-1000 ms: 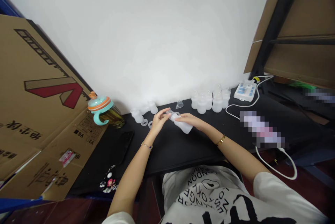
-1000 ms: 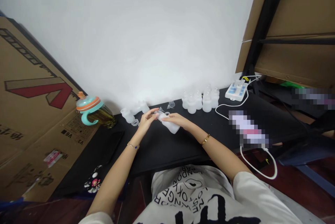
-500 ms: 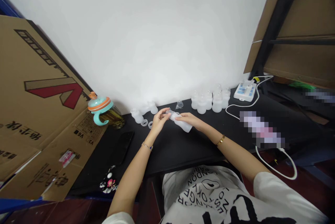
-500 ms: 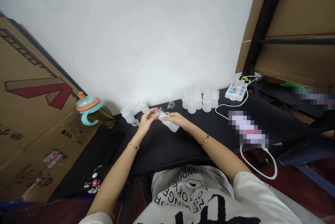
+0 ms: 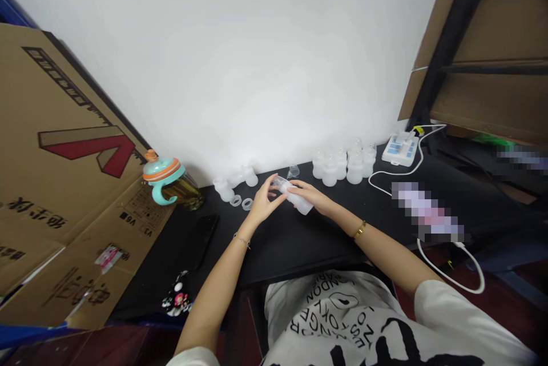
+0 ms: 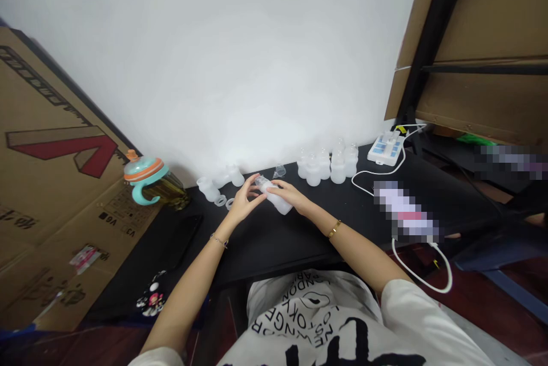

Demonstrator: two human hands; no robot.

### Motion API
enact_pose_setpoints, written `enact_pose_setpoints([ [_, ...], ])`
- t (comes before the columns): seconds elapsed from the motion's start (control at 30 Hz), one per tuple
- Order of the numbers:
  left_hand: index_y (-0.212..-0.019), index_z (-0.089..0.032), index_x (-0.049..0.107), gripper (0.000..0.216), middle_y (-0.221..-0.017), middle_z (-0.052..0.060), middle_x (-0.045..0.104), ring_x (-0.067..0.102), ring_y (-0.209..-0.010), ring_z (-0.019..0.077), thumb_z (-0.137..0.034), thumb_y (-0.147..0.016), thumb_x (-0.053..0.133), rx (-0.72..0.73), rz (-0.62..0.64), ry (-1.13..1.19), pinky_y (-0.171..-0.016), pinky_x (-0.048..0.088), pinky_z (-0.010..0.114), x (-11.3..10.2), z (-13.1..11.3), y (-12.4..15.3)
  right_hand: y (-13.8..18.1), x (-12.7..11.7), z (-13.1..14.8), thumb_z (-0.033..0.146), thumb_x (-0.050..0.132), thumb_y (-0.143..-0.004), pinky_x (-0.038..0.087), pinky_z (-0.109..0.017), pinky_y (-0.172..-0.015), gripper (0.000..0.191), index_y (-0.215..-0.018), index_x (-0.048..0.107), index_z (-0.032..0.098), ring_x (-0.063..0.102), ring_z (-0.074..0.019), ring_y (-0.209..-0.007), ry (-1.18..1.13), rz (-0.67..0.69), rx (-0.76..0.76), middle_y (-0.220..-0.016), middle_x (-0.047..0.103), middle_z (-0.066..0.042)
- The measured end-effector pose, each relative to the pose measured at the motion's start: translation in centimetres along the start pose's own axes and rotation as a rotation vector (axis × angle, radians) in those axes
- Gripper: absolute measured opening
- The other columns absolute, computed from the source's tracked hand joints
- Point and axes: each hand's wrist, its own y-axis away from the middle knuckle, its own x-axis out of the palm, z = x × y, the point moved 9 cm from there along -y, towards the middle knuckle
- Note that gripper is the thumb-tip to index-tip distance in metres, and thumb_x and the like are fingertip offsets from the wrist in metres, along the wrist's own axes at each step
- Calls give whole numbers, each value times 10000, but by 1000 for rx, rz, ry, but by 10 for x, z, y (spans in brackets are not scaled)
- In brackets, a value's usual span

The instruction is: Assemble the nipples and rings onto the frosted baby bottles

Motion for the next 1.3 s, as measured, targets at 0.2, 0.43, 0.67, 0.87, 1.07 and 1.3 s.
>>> enact_pose_setpoints([
  [0.2,-1520,-246,482,582,-1484,140,600,703,-1094,224,-448,-993,620,135,3,-220,-918,609,386,-3,-16,3,1,3,-1,498,826,-844,587,-284,-603,647,-1387,628,208,690,-190,-747,-33,31,20,-1006,748,-77],
  [0.43,-1523,-238,496,542,-1504,137,592,702,-1133,245,-419,-1017,569,206,-8,-338,-1046,564,435,-4,-29,7,3,3,-1,500,842,-839,578,-273,-558,670,-1397,630,198,690,-175,-664,-31,11,47,-955,753,-74],
  [0.67,-1501,-235,522,529,-1463,133,620,706,-1119,235,-414,-1007,587,203,-23,-329,-1069,551,433,-5,-31,7,4,3,-2,472,835,-852,585,-268,-558,638,-1395,649,194,686,-171,-648,-41,10,50,-924,763,-69],
  [0.87,-1511,-236,506,542,-1460,128,623,703,-1125,238,-429,-1011,583,200,-24,-352,-1051,557,422,-5,-29,7,-1,-1,-7,458,843,-845,601,-278,-578,595,-1359,690,201,696,-180,-686,-54,-1,23,-950,772,-74],
  [1.07,-1520,-244,501,553,-1480,123,618,688,-1194,258,-438,-1009,585,197,-15,-352,-1079,545,437,-5,-29,7,-4,-5,-8,467,845,-831,599,-279,-569,532,-1277,736,196,697,-184,-675,-27,-20,-19,-931,774,-79],
  [1.3,-1489,-245,541,523,-1467,121,630,693,-1183,254,-403,-994,603,200,-28,-318,-1041,572,425,-5,-31,7,0,0,-6,451,843,-827,601,-277,-567,511,-1259,727,204,694,-182,-682,-56,-15,8,-931,764,-68],
])
